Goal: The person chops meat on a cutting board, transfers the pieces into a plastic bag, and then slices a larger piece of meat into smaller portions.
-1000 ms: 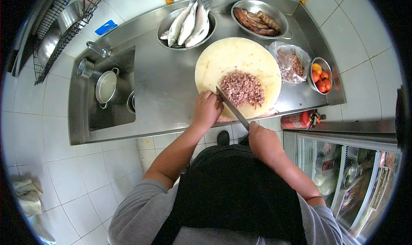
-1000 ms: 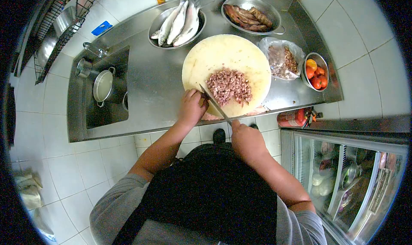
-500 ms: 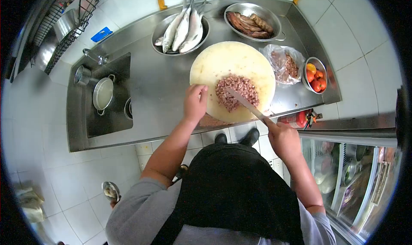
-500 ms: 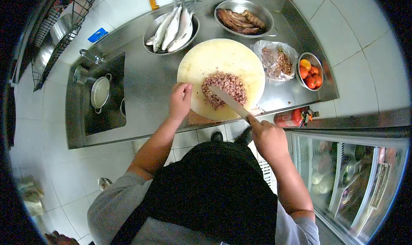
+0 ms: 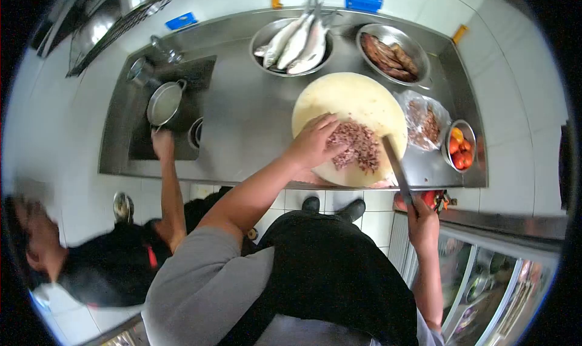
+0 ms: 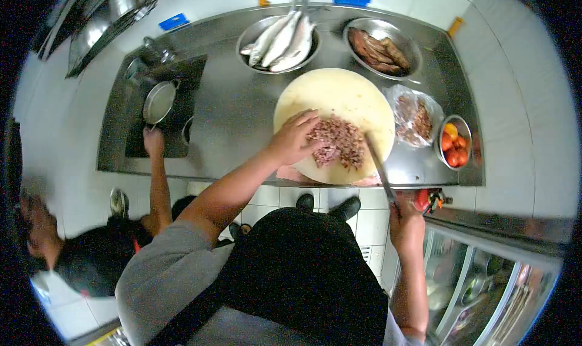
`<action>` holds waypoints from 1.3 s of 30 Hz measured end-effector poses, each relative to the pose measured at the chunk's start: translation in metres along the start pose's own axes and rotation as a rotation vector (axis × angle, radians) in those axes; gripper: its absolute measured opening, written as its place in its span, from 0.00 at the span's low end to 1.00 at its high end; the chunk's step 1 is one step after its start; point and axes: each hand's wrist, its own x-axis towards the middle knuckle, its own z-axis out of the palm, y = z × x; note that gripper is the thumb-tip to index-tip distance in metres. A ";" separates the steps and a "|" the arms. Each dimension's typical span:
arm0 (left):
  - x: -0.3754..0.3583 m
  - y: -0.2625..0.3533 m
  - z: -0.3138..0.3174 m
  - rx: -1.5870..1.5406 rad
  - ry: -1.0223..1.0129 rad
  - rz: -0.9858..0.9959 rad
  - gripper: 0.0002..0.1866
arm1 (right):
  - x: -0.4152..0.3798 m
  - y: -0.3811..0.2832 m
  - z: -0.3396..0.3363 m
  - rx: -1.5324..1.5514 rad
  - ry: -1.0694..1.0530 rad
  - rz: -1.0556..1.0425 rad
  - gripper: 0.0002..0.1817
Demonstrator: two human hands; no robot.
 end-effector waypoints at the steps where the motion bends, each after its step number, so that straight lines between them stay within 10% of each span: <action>1: 0.001 -0.001 0.005 0.039 -0.020 -0.036 0.40 | -0.004 0.020 0.015 0.102 0.028 0.018 0.10; 2: 0.000 -0.007 0.015 0.013 -0.011 -0.037 0.49 | -0.004 0.020 0.018 0.111 0.020 -0.004 0.10; 4: 0.000 0.015 0.010 0.026 -0.039 -0.094 0.53 | -0.003 0.016 0.022 0.693 -0.189 0.612 0.09; 17: 0.035 0.071 0.049 0.206 -0.048 0.020 0.57 | 0.014 -0.006 0.170 0.906 -0.133 0.504 0.07; 25: 0.043 0.060 0.068 -0.078 0.190 -0.017 0.20 | 0.048 -0.062 0.142 0.867 -0.146 0.485 0.13; 39: 0.111 0.128 0.060 0.180 0.120 0.132 0.16 | 0.064 -0.022 0.086 1.370 -0.231 0.588 0.11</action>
